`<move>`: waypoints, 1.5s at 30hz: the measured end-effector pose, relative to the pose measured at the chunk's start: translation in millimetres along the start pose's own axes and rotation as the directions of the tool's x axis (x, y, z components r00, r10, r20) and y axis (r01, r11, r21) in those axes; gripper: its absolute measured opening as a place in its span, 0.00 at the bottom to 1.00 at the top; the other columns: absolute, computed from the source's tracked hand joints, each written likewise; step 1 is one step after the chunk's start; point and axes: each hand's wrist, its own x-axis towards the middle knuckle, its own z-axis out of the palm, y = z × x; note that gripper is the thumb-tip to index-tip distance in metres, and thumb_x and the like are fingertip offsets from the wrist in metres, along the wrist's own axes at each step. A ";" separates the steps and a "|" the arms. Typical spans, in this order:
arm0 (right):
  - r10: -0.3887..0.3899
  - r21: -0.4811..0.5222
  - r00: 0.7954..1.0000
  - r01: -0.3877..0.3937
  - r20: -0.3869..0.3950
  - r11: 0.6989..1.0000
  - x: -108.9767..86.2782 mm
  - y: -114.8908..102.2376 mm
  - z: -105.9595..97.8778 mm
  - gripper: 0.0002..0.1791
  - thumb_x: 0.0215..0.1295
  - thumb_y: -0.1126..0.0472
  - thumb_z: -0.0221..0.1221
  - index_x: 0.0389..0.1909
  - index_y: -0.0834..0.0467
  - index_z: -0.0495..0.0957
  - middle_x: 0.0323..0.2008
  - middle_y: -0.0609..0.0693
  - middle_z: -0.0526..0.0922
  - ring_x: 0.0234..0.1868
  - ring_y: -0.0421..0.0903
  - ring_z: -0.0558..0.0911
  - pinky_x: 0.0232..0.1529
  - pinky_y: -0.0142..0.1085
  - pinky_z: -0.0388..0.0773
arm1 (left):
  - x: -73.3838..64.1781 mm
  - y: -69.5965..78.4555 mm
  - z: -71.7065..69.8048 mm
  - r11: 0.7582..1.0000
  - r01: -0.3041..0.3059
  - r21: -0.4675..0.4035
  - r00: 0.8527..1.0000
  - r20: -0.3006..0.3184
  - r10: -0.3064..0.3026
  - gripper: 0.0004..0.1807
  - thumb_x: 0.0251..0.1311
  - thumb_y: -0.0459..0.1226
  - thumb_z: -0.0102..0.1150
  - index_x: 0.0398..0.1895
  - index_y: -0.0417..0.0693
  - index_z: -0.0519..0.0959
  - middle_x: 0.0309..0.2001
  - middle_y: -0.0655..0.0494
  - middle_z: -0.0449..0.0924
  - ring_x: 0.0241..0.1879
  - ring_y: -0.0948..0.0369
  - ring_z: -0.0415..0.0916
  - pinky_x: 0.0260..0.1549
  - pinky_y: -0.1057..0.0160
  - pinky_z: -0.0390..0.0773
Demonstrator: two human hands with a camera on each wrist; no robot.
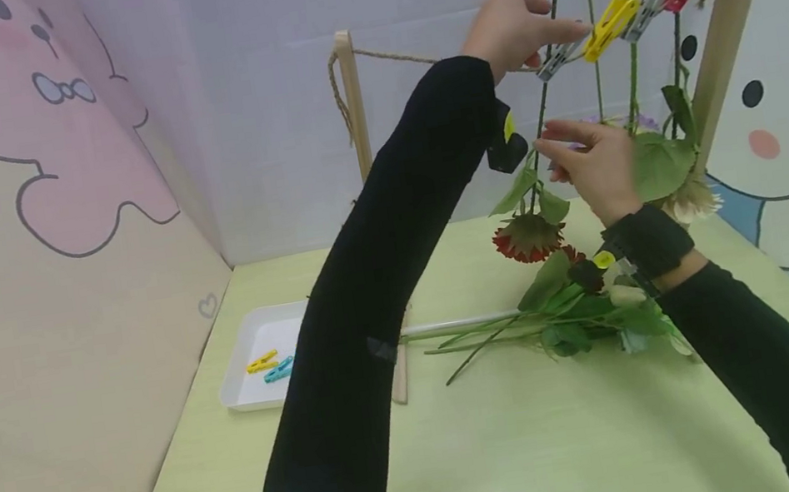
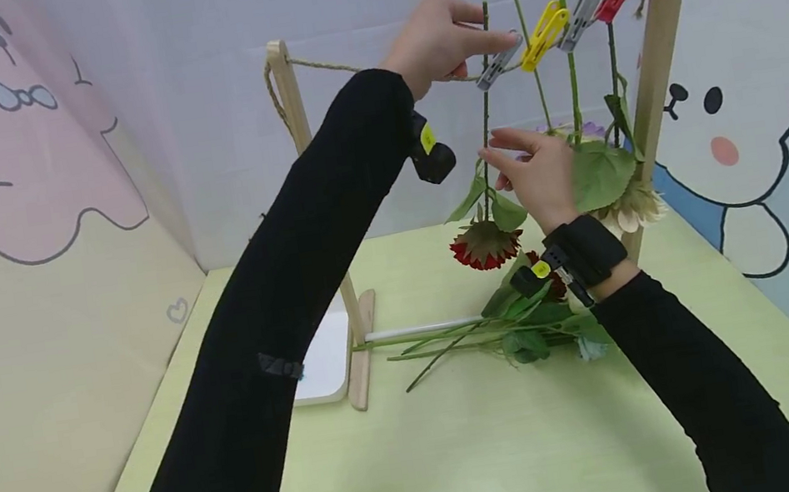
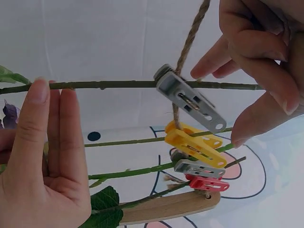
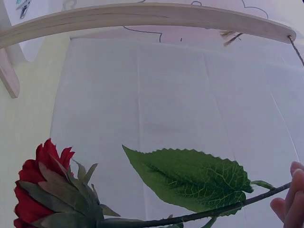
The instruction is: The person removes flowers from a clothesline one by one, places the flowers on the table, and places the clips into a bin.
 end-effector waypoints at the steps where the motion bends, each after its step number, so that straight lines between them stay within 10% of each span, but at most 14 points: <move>1: 0.002 0.003 1.000 -0.002 -0.005 1.000 0.8 -0.5 1.4 0.23 0.55 0.55 0.63 0.51 0.61 0.77 0.27 0.32 0.80 0.14 0.33 0.74 0.22 0.22 0.73 | 1.1 -0.4 2.4 1.000 0.003 -0.017 1.000 0.002 -0.003 0.30 0.53 0.47 0.62 0.61 0.56 0.68 0.54 0.64 0.71 0.19 0.64 0.61 0.28 0.72 0.66; 20: -0.023 0.224 0.996 0.042 -0.087 0.974 2.5 -5.2 -1.2 0.12 0.53 0.60 0.65 0.38 0.60 0.84 0.23 0.41 0.83 0.09 0.37 0.71 0.14 0.26 0.67 | -0.9 12.1 20.0 0.995 -0.097 0.003 0.995 -0.029 0.097 0.17 0.60 0.44 0.54 0.52 0.54 0.74 0.50 0.63 0.75 0.21 0.66 0.62 0.28 0.76 0.68; 24: -0.014 0.218 0.997 0.030 -0.076 0.975 2.5 -6.6 -3.2 0.12 0.52 0.59 0.65 0.38 0.60 0.84 0.26 0.42 0.84 0.10 0.38 0.71 0.14 0.26 0.66 | 47.9 -8.7 33.6 0.993 -0.111 -0.050 0.993 -0.054 0.108 0.16 0.57 0.48 0.56 0.49 0.60 0.75 0.50 0.65 0.75 0.25 0.63 0.65 0.31 0.70 0.69; 25: -0.007 0.217 0.997 0.023 -0.073 0.976 2.4 -6.3 -3.4 0.12 0.52 0.59 0.65 0.38 0.59 0.84 0.26 0.43 0.84 0.10 0.37 0.71 0.14 0.26 0.66 | 84.2 -23.9 44.1 0.990 -0.111 -0.090 0.993 -0.057 0.106 0.16 0.55 0.51 0.55 0.47 0.62 0.75 0.47 0.67 0.75 0.24 0.65 0.64 0.31 0.70 0.68; 28: 0.009 0.240 0.998 0.006 -0.059 0.971 1.7 -3.8 -4.0 0.11 0.52 0.60 0.65 0.37 0.59 0.85 0.25 0.43 0.84 0.10 0.38 0.71 0.14 0.26 0.66 | 109.7 -37.5 52.1 0.980 -0.102 -0.172 0.994 -0.068 0.091 0.15 0.53 0.52 0.56 0.44 0.65 0.76 0.45 0.68 0.75 0.27 0.63 0.64 0.31 0.66 0.67; 31: 0.002 0.227 0.998 0.013 -0.064 0.974 1.3 0.0 -3.6 0.10 0.52 0.61 0.65 0.36 0.58 0.85 0.23 0.42 0.84 0.10 0.37 0.71 0.14 0.25 0.68 | 88.7 -32.1 47.1 0.970 -0.079 -0.228 0.995 -0.079 0.063 0.14 0.57 0.50 0.54 0.46 0.62 0.77 0.45 0.68 0.75 0.27 0.64 0.61 0.29 0.69 0.65; 32: 0.000 0.231 0.998 0.014 -0.064 0.973 1.2 1.2 -3.4 0.10 0.53 0.61 0.64 0.36 0.59 0.85 0.22 0.41 0.84 0.10 0.37 0.71 0.14 0.25 0.68 | 55.1 -19.9 37.2 0.970 -0.074 -0.232 0.995 -0.083 0.056 0.14 0.58 0.46 0.54 0.48 0.60 0.77 0.47 0.66 0.75 0.28 0.62 0.62 0.29 0.69 0.66; 37: 0.011 0.171 0.997 0.002 -0.073 0.985 0.1 4.9 -2.6 0.13 0.58 0.63 0.61 0.42 0.64 0.82 0.15 0.41 0.79 0.10 0.35 0.70 0.15 0.24 0.69 | -1.4 1.6 18.2 0.952 -0.038 -0.304 0.996 -0.094 0.009 0.16 0.62 0.42 0.52 0.53 0.54 0.76 0.50 0.63 0.76 0.25 0.66 0.59 0.25 0.74 0.62; 45: 0.003 0.064 0.998 0.001 -0.065 0.998 -2.9 4.6 -0.8 0.13 0.59 0.65 0.59 0.44 0.67 0.80 0.10 0.39 0.75 0.09 0.34 0.70 0.16 0.23 0.69 | -0.9 3.9 8.1 0.940 -0.043 -0.338 0.997 -0.071 0.020 0.15 0.63 0.41 0.51 0.51 0.52 0.77 0.49 0.61 0.78 0.36 0.69 0.66 0.27 0.74 0.64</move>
